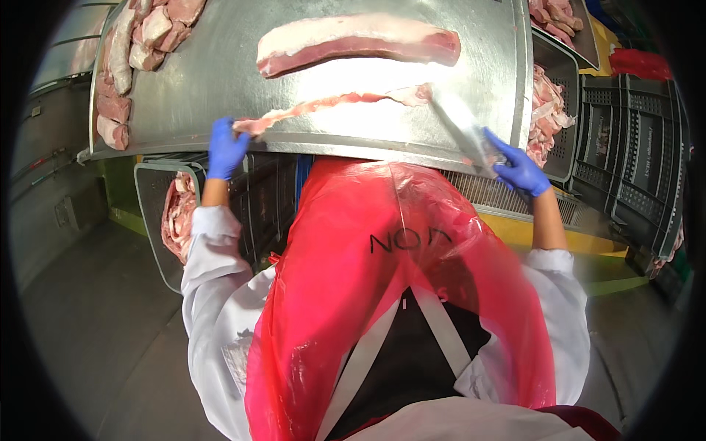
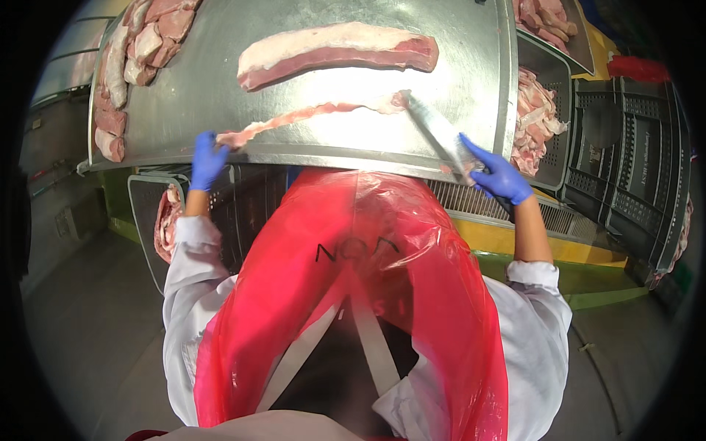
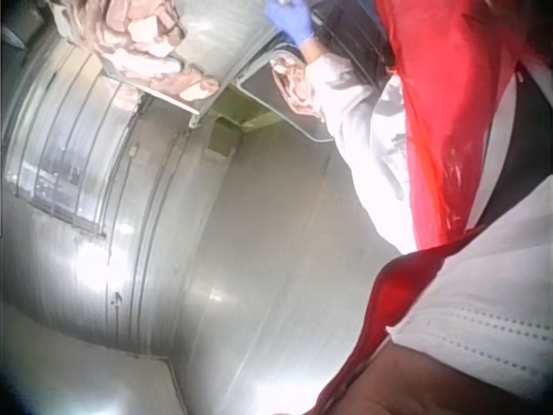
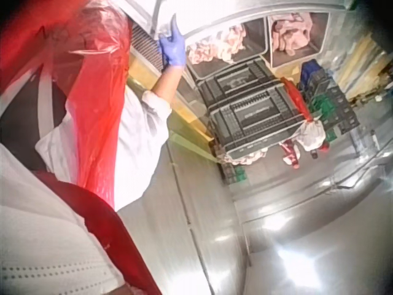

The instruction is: The person uses a knife to trim fat and connective tissue from large cuts of raw meat on a stainless steel table. They repeatedly slice along the surface of the meat, separating the fat layer and placing the trimmed pieces into a nearby bin. The process involves handling multiple large cuts sequentially.

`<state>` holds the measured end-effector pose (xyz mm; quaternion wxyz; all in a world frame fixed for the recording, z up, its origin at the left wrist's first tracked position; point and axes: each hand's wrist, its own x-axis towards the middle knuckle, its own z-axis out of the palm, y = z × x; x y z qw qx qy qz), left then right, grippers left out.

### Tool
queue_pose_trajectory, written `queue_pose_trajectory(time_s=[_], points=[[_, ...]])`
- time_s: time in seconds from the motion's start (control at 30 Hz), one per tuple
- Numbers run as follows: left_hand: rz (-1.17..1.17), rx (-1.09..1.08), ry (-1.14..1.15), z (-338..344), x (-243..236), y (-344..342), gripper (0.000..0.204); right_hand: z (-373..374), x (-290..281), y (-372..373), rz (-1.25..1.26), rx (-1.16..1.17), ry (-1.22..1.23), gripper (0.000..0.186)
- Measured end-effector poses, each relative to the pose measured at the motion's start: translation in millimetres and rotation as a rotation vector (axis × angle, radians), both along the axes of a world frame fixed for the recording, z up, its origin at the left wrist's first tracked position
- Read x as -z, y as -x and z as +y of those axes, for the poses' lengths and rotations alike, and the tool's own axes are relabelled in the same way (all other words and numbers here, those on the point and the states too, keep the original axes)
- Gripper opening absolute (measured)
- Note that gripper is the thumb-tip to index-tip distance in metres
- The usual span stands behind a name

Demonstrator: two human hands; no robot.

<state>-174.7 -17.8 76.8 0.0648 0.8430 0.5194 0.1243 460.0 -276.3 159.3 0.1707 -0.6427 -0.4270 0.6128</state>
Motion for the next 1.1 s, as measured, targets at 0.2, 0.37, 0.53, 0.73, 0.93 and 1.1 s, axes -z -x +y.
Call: queue_pose_trajectory(time_s=[0.2, 0.37, 0.53, 0.73, 0.93, 1.1], points=[[-0.126, 0.385, 0.262, -62.8, 6.5, -311.2, 0.05, 35.8, 19.9, 20.5, -0.456, -0.217, -0.277, 0.075], [0.083, 0.384, 0.058, -79.3, 63.5, -346.7, 0.013, 45.6, 67.7, 34.4, -0.473, -0.359, -0.317, 0.072], [-0.045, 0.469, 0.138, -82.8, 71.1, -340.5, 0.012, 111.5, 77.1, 74.2, -0.573, -0.474, -0.344, 0.071], [-0.021, 0.286, 0.247, -58.8, 60.5, -335.3, 0.012, 109.4, 89.6, 65.0, -0.612, -0.553, -0.411, 0.08], [-0.368, 0.068, 0.12, -5.4, -30.1, -320.3, 0.014, 63.7, 72.6, 33.7, -0.592, -0.562, -0.332, 0.078], [-1.008, 0.081, 0.059, 28.3, -190.5, -246.1, 0.023, 55.0, 87.4, 10.6, -0.603, -0.552, -0.478, 0.066]])
